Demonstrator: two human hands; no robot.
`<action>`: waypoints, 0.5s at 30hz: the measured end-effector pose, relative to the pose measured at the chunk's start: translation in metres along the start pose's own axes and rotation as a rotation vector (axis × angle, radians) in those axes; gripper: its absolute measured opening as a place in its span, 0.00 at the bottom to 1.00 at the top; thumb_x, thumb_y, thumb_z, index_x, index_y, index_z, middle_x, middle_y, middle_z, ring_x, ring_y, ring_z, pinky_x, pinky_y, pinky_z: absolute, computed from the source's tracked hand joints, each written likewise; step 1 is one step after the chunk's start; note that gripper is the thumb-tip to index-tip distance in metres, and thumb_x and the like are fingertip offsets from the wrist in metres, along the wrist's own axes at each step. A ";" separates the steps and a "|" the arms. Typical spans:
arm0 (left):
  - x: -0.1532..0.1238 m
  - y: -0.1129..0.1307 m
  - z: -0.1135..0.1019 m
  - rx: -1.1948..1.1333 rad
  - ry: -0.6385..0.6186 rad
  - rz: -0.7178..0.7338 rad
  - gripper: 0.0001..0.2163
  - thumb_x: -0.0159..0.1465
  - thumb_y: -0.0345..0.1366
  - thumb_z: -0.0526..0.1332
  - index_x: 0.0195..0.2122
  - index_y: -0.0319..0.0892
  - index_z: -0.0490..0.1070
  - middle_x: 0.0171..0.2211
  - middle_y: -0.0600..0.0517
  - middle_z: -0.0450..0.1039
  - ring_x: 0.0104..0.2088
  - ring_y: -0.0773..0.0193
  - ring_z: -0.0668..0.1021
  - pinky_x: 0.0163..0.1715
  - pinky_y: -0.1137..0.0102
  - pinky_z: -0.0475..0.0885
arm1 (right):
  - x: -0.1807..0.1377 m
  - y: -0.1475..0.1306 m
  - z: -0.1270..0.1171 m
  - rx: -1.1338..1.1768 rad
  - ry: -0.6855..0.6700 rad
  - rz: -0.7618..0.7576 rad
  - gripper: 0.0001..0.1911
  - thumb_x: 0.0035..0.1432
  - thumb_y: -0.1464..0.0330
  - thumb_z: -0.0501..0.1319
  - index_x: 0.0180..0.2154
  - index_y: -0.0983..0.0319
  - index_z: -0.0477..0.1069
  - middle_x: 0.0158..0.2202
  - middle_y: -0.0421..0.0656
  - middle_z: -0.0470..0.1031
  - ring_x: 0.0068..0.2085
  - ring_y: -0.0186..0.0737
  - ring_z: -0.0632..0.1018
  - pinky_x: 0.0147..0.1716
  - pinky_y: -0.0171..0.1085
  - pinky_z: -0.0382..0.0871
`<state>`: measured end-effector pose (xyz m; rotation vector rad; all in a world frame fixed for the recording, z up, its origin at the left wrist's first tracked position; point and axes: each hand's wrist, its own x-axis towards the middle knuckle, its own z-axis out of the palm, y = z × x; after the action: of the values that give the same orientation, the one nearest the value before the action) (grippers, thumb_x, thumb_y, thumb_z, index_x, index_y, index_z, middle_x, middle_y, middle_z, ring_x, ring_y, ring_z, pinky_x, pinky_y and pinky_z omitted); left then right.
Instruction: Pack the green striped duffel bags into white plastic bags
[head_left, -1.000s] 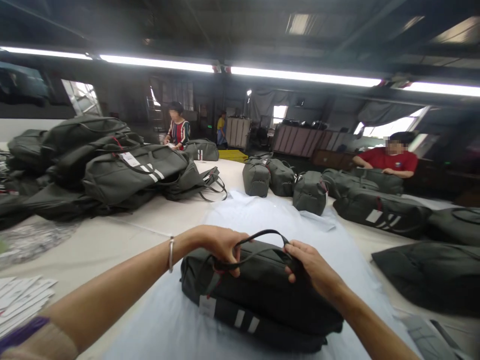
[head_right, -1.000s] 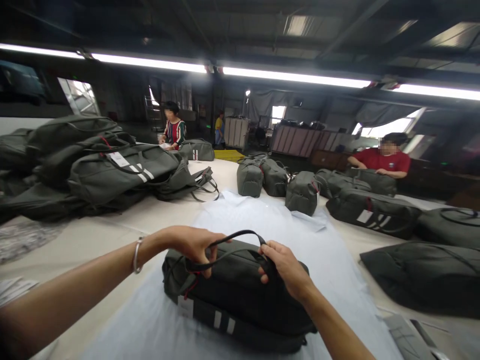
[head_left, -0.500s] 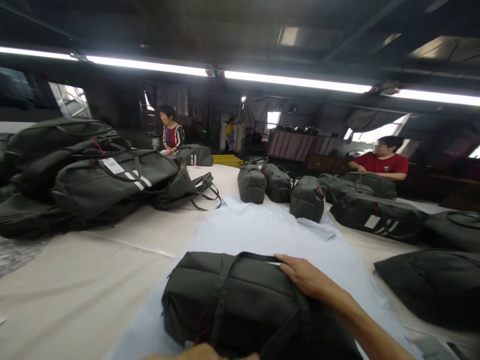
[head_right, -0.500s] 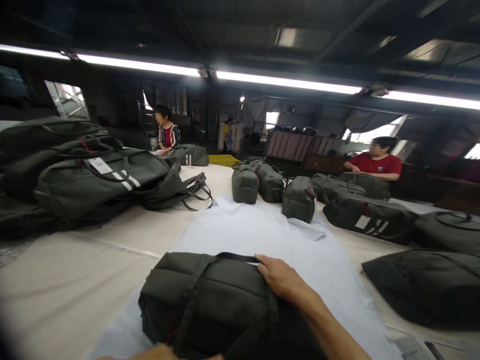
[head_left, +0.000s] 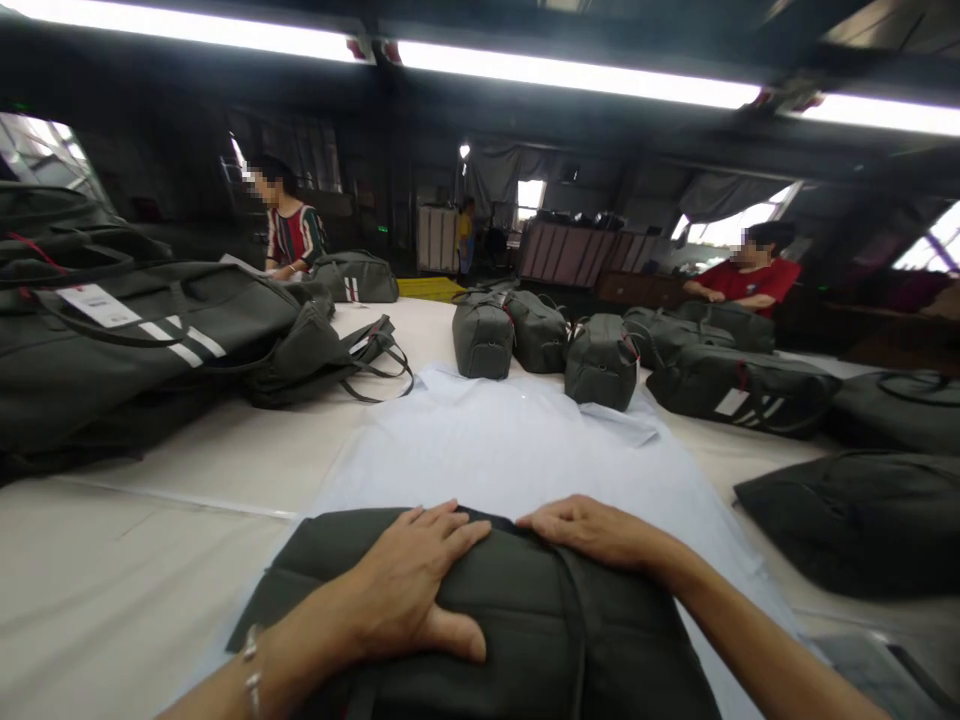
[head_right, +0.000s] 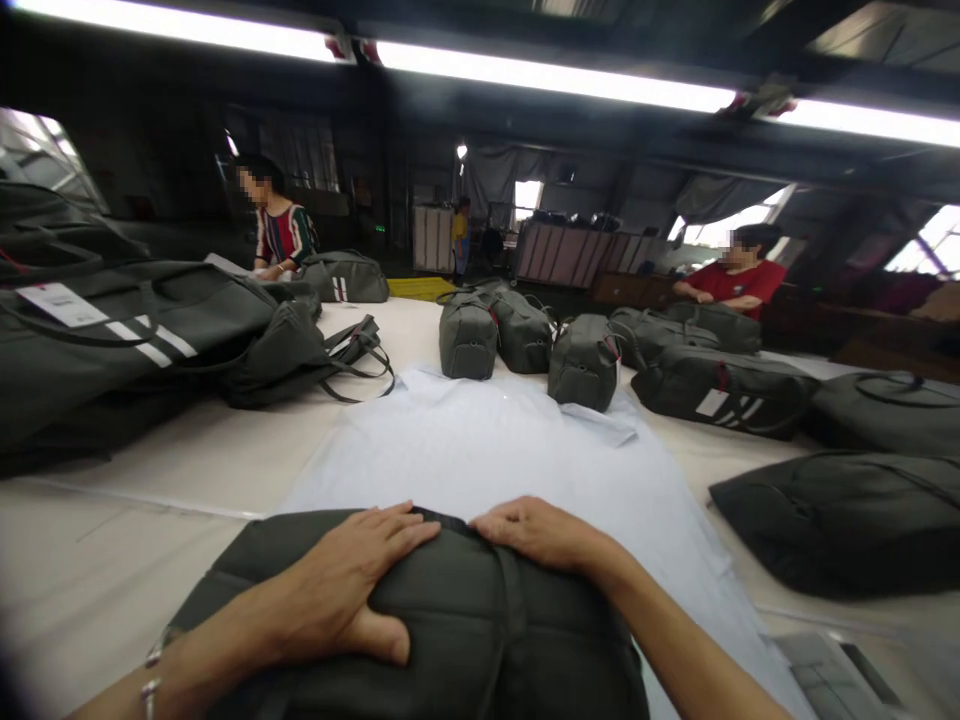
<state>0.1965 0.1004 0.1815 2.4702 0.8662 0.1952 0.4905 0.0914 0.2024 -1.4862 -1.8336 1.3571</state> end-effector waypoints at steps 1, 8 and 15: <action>0.002 -0.002 -0.001 0.004 0.004 -0.002 0.44 0.50 0.65 0.65 0.65 0.52 0.60 0.62 0.43 0.65 0.63 0.40 0.64 0.62 0.48 0.58 | -0.005 -0.001 -0.004 0.033 0.083 0.001 0.22 0.54 0.47 0.62 0.33 0.59 0.80 0.38 0.42 0.81 0.43 0.47 0.79 0.51 0.43 0.69; 0.026 -0.007 -0.003 0.123 -0.036 0.008 0.38 0.56 0.63 0.60 0.62 0.46 0.64 0.55 0.45 0.70 0.56 0.43 0.72 0.57 0.56 0.64 | -0.175 0.052 0.044 -0.118 1.115 0.265 0.19 0.54 0.50 0.64 0.35 0.59 0.77 0.34 0.43 0.79 0.39 0.44 0.78 0.45 0.41 0.70; 0.032 0.003 -0.016 0.196 -0.103 -0.040 0.33 0.62 0.62 0.52 0.61 0.46 0.62 0.54 0.47 0.70 0.50 0.50 0.73 0.52 0.60 0.66 | -0.442 0.145 0.283 0.430 1.103 1.104 0.35 0.36 0.34 0.61 0.21 0.61 0.70 0.22 0.47 0.75 0.28 0.47 0.78 0.34 0.43 0.74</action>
<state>0.2190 0.1247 0.1958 2.6144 0.9281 -0.0333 0.4898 -0.4352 0.0618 -2.3382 0.0143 0.7908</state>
